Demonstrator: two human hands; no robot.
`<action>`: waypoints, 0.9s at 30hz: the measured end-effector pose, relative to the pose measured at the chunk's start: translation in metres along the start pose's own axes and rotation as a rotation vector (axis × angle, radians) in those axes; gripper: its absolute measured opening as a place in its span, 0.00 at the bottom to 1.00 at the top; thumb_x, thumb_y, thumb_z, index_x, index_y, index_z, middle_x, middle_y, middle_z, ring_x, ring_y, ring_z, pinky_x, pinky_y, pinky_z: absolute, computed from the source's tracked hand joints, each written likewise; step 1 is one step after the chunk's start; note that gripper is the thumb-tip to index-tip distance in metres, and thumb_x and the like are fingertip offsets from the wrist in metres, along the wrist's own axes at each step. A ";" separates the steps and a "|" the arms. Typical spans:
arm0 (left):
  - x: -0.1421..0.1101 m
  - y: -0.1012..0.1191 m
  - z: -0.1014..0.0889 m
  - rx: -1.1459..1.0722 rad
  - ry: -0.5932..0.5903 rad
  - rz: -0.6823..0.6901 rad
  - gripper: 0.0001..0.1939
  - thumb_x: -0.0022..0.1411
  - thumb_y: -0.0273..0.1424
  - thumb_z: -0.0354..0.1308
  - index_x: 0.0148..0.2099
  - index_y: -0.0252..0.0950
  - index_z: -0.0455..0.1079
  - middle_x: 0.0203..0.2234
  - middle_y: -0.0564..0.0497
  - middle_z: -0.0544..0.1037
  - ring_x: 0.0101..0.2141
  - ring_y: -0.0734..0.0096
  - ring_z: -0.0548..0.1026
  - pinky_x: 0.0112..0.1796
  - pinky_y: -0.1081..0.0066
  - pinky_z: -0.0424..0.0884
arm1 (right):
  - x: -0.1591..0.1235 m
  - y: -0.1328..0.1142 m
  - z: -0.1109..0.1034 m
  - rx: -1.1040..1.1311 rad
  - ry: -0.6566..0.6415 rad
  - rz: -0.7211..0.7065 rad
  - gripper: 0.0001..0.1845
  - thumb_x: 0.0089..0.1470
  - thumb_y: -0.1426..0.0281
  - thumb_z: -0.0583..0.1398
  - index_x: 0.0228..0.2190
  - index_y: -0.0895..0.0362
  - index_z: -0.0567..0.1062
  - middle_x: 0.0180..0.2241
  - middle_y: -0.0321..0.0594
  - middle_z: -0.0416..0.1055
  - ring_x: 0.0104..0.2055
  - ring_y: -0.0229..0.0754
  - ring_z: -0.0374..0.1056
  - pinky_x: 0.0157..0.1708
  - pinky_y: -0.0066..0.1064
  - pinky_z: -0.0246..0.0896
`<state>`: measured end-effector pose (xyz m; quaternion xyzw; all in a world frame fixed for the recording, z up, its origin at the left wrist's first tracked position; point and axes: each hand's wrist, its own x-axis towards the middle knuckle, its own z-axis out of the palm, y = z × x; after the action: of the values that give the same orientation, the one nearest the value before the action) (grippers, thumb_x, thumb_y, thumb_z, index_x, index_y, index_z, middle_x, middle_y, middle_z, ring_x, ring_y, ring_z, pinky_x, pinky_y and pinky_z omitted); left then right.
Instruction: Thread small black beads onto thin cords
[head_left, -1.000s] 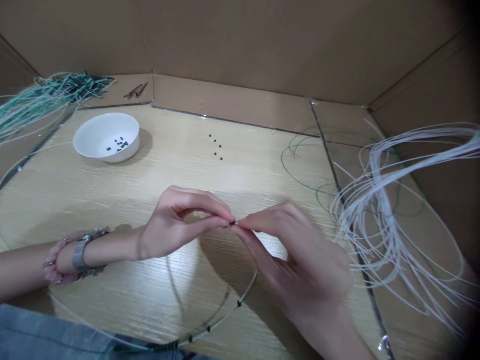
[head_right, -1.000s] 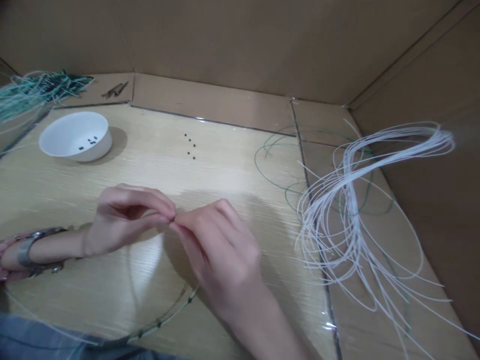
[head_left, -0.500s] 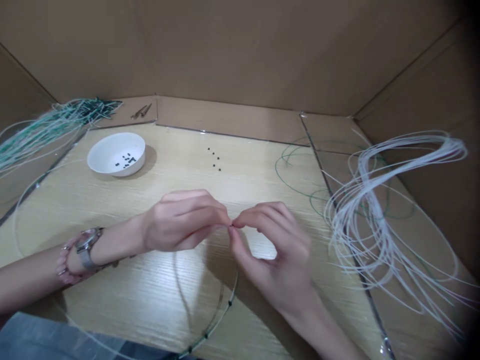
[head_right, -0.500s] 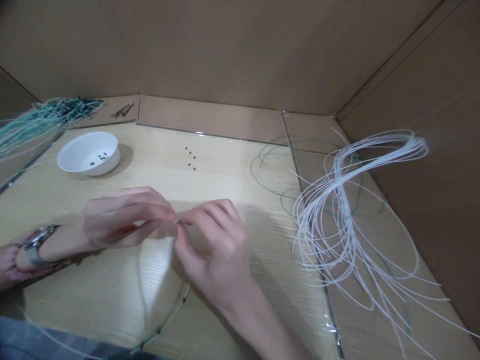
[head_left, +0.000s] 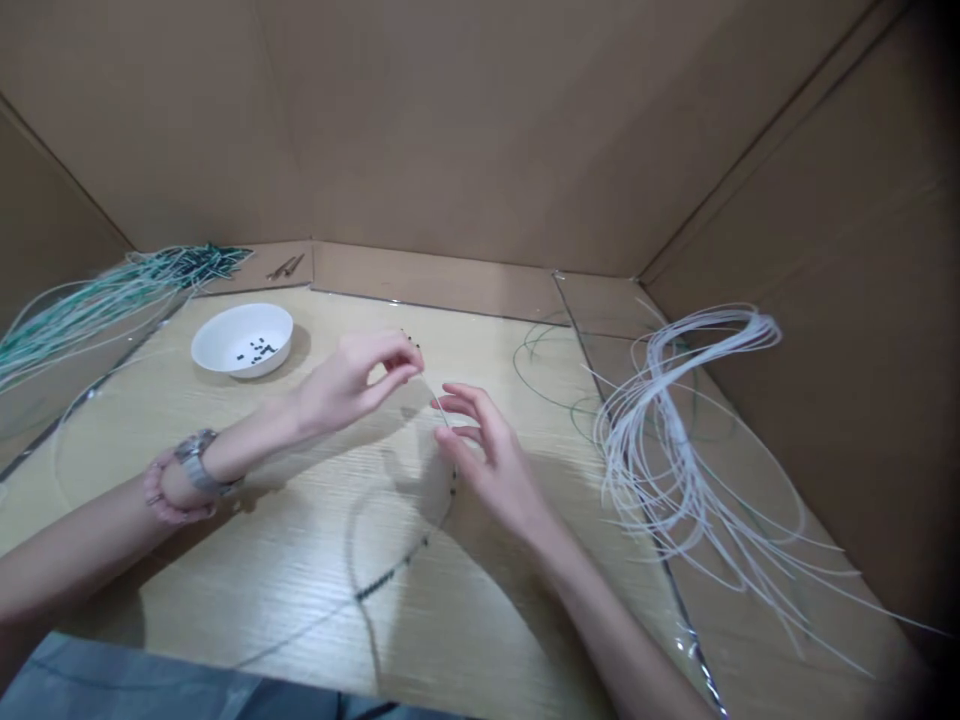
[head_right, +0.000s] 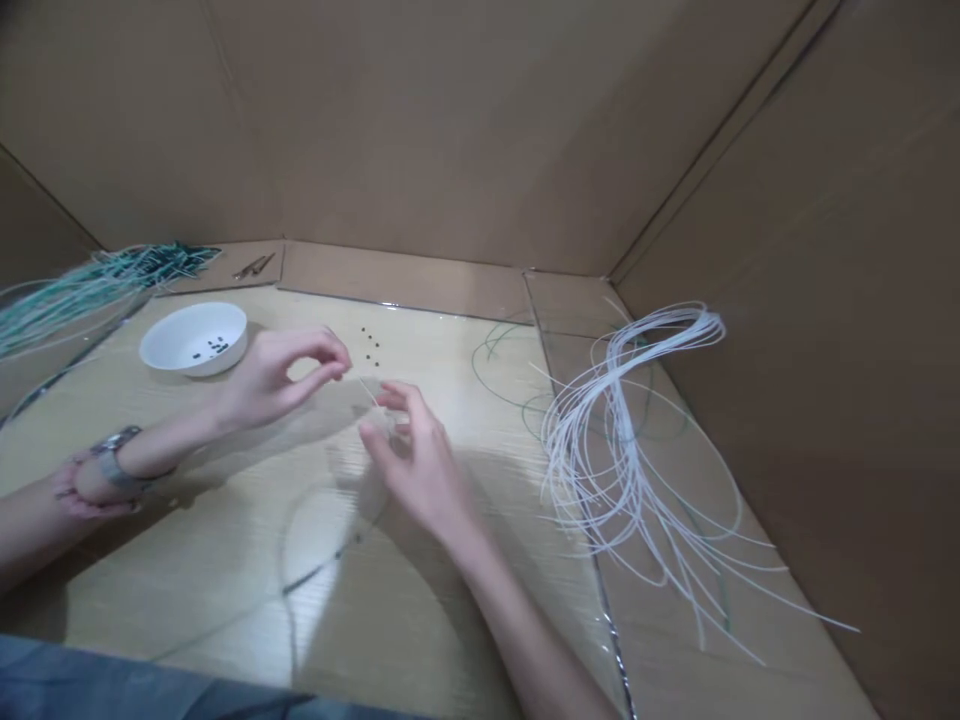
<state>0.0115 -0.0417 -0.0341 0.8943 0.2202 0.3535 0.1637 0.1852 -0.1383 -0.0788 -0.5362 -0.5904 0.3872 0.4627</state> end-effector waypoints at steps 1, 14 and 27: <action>0.000 0.002 0.008 -0.042 -0.046 -0.010 0.05 0.62 0.25 0.52 0.34 0.32 0.69 0.28 0.51 0.75 0.29 0.76 0.72 0.32 0.76 0.68 | 0.001 0.002 0.001 0.102 -0.014 0.015 0.19 0.55 0.62 0.55 0.47 0.53 0.63 0.41 0.41 0.71 0.44 0.41 0.67 0.41 0.34 0.62; 0.005 -0.072 0.044 -0.014 -0.125 -0.277 0.13 0.61 0.32 0.53 0.46 0.31 0.69 0.40 0.43 0.73 0.38 0.67 0.73 0.39 0.66 0.70 | 0.013 0.026 0.006 0.255 0.234 0.103 0.10 0.53 0.61 0.54 0.28 0.55 0.63 0.16 0.24 0.48 0.18 0.31 0.44 0.18 0.25 0.36; 0.008 -0.081 0.050 -0.163 -0.134 -0.353 0.06 0.57 0.27 0.55 0.32 0.32 0.73 0.30 0.47 0.74 0.32 0.68 0.71 0.38 0.68 0.66 | 0.013 0.028 0.010 0.279 0.255 0.104 0.07 0.52 0.65 0.55 0.27 0.55 0.62 0.19 0.27 0.55 0.20 0.31 0.49 0.19 0.24 0.43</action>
<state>0.0292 0.0246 -0.1004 0.8471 0.3329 0.2756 0.3092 0.1832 -0.1213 -0.1065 -0.5414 -0.4392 0.4173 0.5829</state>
